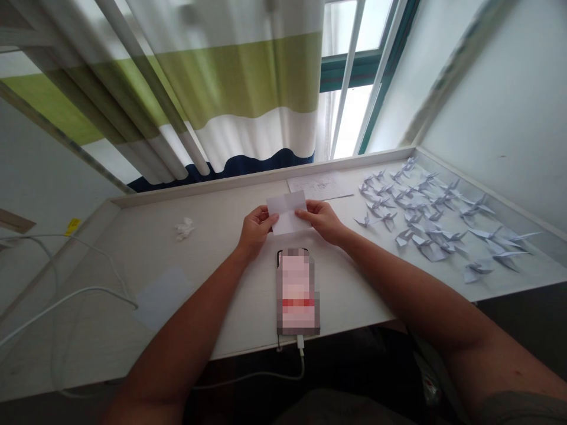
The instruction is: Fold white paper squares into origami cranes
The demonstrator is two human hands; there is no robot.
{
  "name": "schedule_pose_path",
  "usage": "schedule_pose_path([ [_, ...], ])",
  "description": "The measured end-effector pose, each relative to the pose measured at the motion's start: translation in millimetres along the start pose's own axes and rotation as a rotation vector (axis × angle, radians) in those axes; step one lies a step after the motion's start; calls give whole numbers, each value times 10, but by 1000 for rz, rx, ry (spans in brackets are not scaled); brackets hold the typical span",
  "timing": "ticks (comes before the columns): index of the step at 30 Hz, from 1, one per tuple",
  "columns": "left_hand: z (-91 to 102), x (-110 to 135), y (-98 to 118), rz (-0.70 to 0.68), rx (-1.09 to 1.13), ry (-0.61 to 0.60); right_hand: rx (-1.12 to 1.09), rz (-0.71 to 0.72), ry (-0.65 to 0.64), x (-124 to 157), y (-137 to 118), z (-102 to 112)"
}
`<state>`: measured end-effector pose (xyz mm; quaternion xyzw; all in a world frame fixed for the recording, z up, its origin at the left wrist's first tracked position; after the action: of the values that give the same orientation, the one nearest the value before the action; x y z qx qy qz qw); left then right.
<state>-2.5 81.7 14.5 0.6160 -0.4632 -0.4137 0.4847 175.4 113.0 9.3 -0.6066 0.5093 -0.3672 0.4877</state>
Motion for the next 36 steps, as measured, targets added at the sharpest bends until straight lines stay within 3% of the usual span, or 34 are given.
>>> schedule_pose_path([
  [7,13,-6,22,-59,-90,-11,79,84,22,11,-51,9],
  [14,-39,7,-17,62,-88,-135,-17,33,51,-48,-29,93],
  [19,-6,2,-28,73,-76,-120,46,-62,-27,-9,21,40],
  [23,-29,15,-47,71,-63,-128,72,-35,-52,38,-1,-9],
  [29,-57,24,-27,27,-89,-139,26,-32,21,32,6,5],
  [36,-76,31,-55,71,-57,-161,-51,-72,29,22,67,-1],
])
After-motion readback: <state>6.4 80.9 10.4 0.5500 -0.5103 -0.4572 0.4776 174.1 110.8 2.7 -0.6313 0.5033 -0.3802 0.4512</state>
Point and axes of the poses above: each hand's wrist, its own x-axis away from the middle knuckle, its own z-axis out of the back of the hand, y = z × x, the point moved 8 cm from there along -x, towards the middle knuckle, and after that the axes turned 10 degrees about y, right-handed, at the moved point
